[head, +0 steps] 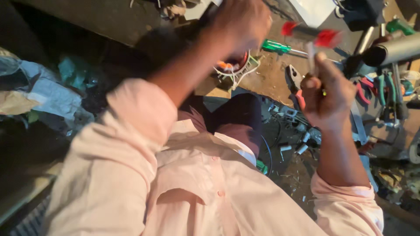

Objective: The person sits at a cluttered workbench and winds copper wire by hand through the slots of a motor stator, threading and pressing the wire into place around the coil. They occasionally pick up a hammer to tap the windings and continue feeding the wire around the stator.

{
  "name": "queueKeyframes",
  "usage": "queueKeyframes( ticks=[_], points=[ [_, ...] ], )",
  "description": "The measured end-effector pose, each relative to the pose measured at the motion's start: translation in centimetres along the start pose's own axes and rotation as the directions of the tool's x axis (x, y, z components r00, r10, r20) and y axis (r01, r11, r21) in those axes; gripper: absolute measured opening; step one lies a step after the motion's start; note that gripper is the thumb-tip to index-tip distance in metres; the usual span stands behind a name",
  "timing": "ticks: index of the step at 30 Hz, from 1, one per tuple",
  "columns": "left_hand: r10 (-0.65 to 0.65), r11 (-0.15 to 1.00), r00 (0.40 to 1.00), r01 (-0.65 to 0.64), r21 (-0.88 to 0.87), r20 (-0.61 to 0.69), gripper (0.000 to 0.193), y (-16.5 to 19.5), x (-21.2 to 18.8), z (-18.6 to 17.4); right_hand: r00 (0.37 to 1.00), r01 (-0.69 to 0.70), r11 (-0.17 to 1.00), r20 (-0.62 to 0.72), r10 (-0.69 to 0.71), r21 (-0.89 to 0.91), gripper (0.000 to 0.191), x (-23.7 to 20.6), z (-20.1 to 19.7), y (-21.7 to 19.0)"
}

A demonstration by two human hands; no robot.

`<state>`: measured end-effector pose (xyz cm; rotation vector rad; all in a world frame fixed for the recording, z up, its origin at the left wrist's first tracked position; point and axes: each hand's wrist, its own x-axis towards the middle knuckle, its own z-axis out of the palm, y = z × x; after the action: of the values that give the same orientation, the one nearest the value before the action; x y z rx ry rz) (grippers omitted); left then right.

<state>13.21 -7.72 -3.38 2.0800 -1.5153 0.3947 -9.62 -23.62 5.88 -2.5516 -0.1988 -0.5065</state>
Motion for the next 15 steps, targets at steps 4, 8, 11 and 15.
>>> queueKeyframes(
  ticks=[4,8,11,15],
  points=[
    [-0.246,0.887,0.875,0.377,-0.268,0.416,0.024,-4.5,2.9,3.4,0.962,0.222,0.93,0.221,-0.16,-0.293,0.059,-0.2,0.8,0.5],
    [-0.226,0.948,0.787,0.313,-0.056,0.573,0.02,-5.3,2.2,3.8,0.89,0.393,0.823,0.394,-0.228,-0.411,0.066,1.2,1.9,0.3],
    [-0.001,1.0,0.893,-0.007,0.017,0.449,0.02,-5.2,2.1,3.4,0.806,0.588,0.709,0.351,-0.476,-0.39,0.05,2.8,2.6,-0.3],
    [-0.101,0.989,0.936,0.133,-0.071,0.336,0.019,-5.2,2.1,2.8,0.71,0.703,0.568,0.397,-0.581,-0.428,0.061,5.9,3.4,-0.3]
  ],
)
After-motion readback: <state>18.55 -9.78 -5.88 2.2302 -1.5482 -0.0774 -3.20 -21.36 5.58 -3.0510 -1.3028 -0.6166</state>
